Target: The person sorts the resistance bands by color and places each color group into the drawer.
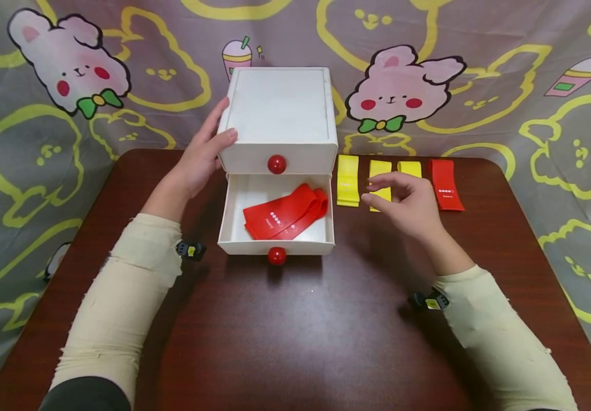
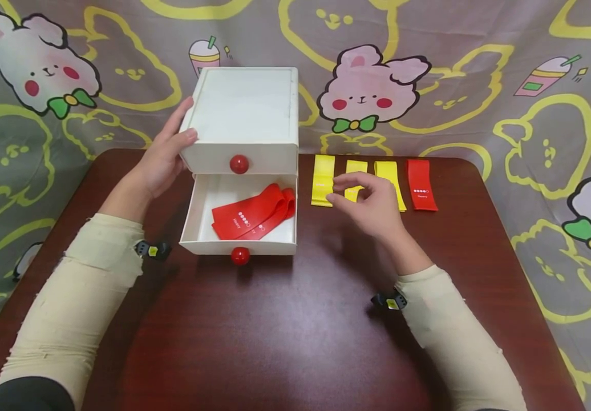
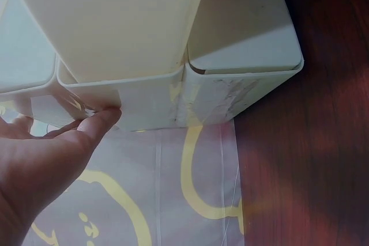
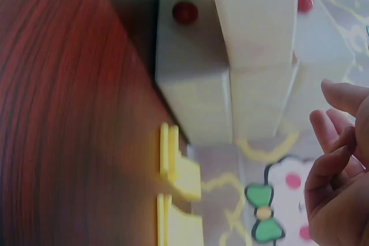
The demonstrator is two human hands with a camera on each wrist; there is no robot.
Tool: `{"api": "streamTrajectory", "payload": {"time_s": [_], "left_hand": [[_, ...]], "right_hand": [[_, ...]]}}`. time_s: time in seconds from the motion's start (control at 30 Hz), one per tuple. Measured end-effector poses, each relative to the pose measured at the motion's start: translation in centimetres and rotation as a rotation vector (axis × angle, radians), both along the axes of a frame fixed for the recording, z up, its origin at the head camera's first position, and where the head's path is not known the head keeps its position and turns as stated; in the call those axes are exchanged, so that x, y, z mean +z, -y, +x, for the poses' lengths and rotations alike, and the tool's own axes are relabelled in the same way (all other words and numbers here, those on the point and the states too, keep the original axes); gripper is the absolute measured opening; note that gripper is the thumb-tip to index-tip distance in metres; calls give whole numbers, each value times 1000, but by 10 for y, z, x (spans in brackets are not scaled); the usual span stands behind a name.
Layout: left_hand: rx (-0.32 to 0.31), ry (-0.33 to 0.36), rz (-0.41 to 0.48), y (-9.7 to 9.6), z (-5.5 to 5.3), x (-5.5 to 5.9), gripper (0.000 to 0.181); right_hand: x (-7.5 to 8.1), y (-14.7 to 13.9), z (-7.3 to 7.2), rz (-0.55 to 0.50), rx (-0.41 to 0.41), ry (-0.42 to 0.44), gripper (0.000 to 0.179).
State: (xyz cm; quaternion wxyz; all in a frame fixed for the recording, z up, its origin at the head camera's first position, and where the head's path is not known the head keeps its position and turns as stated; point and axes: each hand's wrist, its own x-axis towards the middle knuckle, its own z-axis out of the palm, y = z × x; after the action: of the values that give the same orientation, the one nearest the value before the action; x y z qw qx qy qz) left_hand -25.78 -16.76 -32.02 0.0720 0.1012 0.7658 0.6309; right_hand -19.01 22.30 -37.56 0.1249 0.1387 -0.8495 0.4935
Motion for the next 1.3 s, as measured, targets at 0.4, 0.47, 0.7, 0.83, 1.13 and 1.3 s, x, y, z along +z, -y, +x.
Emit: {"api": "streamTrajectory", "payload": {"time_s": [0.4,0.47,0.7,0.83,1.13,1.3], "left_hand": [[-2,1,5,3,1,-2,68],[-6,1,6,3,1,-2,68],[-10,-1,13,3,1,-2,69],[-14,-1,18,2,0,-3,69],[-13,2,19,1,-1,-1,68],[-3,10,9,2,-1,0,68]], "right_hand": [[0,-63,-23,-37,-124,48,33],[1,-71,-28,-32,-150,71,33],[0,-97,-47,-17,-190,123,35],[-1,-110,-57,-43,-210,148,35],[-5,-137,-86,25,-315,222,38],[-10,-148,-100,33,-336,297,41]]}}
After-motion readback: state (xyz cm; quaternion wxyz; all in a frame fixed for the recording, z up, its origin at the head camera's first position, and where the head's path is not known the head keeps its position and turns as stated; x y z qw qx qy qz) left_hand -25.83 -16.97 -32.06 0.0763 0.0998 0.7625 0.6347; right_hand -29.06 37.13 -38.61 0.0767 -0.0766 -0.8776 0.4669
